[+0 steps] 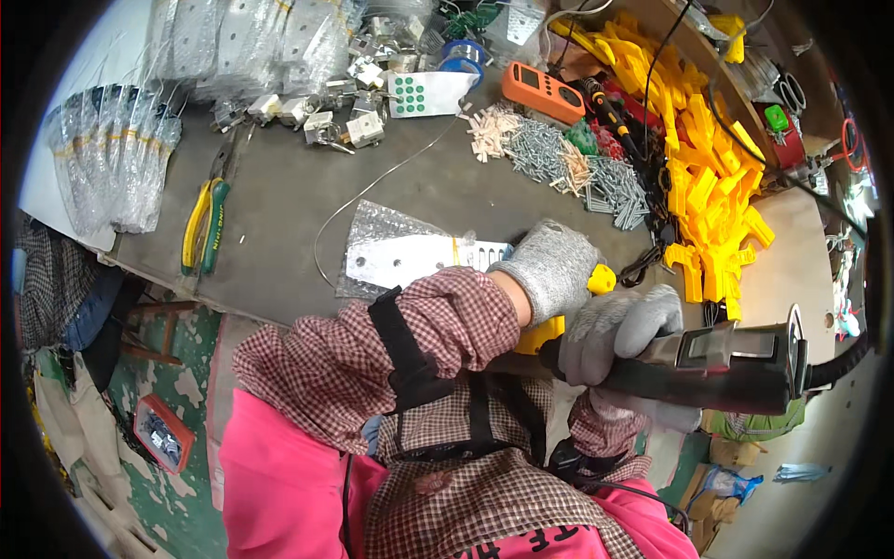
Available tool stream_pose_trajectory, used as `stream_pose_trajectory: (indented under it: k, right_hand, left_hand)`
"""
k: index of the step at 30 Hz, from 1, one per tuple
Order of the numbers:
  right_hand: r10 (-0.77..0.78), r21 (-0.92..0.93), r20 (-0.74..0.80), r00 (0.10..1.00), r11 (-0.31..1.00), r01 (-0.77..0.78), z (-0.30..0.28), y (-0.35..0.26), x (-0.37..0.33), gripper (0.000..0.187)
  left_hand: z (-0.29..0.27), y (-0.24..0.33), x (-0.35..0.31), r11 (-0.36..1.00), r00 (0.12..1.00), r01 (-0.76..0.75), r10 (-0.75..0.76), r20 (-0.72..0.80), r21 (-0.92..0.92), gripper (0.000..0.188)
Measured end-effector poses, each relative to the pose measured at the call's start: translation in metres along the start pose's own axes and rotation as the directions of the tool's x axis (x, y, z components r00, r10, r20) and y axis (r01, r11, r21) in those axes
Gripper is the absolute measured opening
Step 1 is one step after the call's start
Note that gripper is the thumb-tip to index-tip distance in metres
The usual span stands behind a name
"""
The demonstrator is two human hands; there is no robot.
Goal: Assembling components into a yellow plastic toy gun housing and soldering internal wires.
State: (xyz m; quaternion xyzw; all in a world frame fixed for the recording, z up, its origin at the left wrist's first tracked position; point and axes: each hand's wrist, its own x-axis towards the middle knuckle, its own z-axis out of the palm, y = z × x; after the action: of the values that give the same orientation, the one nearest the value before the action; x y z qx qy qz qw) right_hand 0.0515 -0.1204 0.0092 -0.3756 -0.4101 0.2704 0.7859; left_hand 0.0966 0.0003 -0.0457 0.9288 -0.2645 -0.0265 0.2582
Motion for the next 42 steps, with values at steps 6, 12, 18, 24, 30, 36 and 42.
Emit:
stream_pose_trajectory:
  k: [6, 12, 18, 24, 30, 36, 42]
  right_hand:
    - [0.032, 0.120, 0.454, 0.890, 0.988, -0.097, -0.023, 0.009, 0.032, 0.031]
    - [-0.125, -0.086, -0.166, 0.978, 0.990, 0.112, 0.017, 0.001, -0.004, 0.019]
    - [-0.358, -0.324, -0.118, 0.926, 0.896, 0.305, 0.012, -0.023, 0.009, 0.052]
    - [-0.251, -0.293, -0.105, 0.962, 0.933, 0.211, -0.006, -0.044, -0.013, 0.038]
    - [0.008, 0.114, 0.633, 0.774, 0.988, -0.104, -0.065, -0.011, 0.022, 0.018]
    - [0.025, -0.067, 0.202, 0.979, 0.998, -0.011, -0.034, -0.034, 0.005, 0.021]
    - [0.056, -0.417, 0.080, 0.995, 0.909, -0.018, -0.037, -0.029, 0.005, 0.048]
  left_hand:
    - [0.007, -0.002, 0.009, 0.996, 0.997, -0.042, 0.037, -0.064, -0.073, 0.030]
    - [-0.005, 0.006, -0.001, 0.997, 0.995, -0.027, 0.019, -0.100, -0.079, 0.028]
    - [-0.003, 0.000, 0.003, 0.993, 0.994, -0.050, 0.039, -0.103, -0.107, 0.038]
    - [-0.018, 0.014, 0.005, 0.995, 0.998, -0.045, 0.048, 0.034, -0.092, 0.042]
    - [-0.005, 0.002, 0.007, 0.998, 0.993, 0.053, -0.050, 0.109, -0.022, 0.030]
    - [-0.013, 0.019, -0.004, 0.993, 0.995, 0.046, -0.056, -0.089, -0.104, 0.039]
    - [-0.006, 0.005, -0.006, 0.980, 0.994, 0.061, -0.076, -0.075, -0.188, 0.041]
